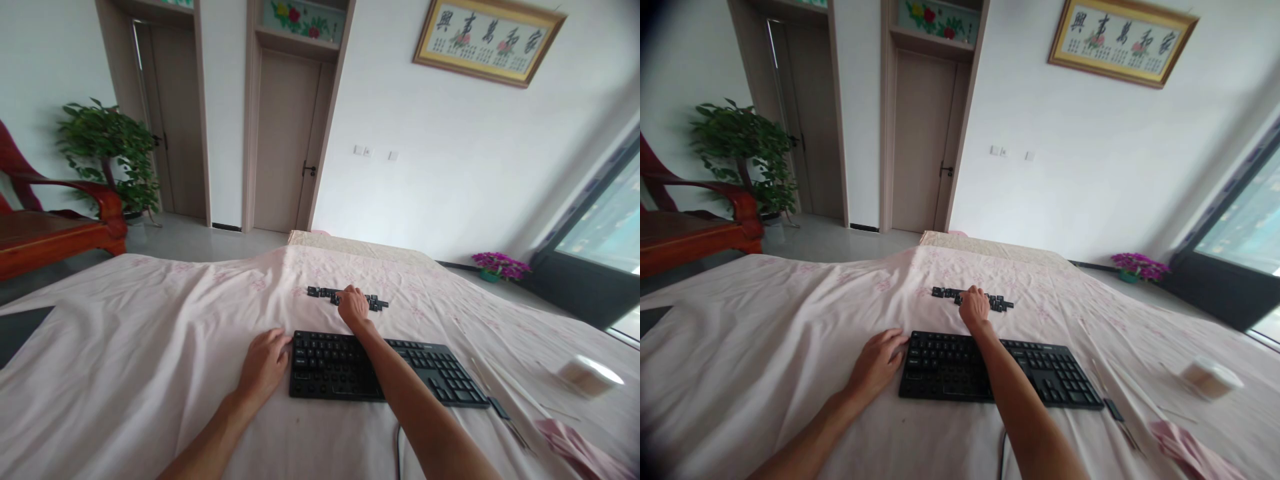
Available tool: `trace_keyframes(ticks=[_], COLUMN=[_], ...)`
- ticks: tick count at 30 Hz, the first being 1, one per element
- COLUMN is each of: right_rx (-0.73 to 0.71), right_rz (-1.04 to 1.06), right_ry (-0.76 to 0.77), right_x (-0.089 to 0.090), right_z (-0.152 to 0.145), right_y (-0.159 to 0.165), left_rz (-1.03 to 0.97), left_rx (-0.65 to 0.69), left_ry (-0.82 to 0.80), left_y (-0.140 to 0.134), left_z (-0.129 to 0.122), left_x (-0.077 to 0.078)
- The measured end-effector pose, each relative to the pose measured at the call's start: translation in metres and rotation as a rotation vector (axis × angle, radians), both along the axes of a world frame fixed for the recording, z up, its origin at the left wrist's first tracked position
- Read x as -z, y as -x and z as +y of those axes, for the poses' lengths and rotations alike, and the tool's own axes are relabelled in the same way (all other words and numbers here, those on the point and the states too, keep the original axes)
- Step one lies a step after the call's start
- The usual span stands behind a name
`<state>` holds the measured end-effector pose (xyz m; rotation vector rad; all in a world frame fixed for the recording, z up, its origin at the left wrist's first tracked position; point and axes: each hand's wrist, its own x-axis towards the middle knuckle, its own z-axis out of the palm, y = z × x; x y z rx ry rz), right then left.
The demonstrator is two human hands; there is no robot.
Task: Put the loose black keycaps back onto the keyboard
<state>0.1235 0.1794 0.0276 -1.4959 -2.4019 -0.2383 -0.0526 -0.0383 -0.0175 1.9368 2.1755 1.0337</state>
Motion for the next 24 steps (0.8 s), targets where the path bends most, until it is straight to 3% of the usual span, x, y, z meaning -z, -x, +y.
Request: trace_keyframes(ticks=[9, 24], right_rx=[0.073, -0.100], right_rz=[0.076, -0.081], right_ry=[0.008, 0.014], right_x=[0.002, -0.007], right_z=[0.003, 0.003], right_y=[-0.019, 0.015], left_rz=[-0.017, -0.016], left_rx=[-0.002, -0.003], left_ry=[0.003, 0.030], left_y=[-0.001, -0.002], left_z=[-0.002, -0.003], left_x=[-0.004, -0.008])
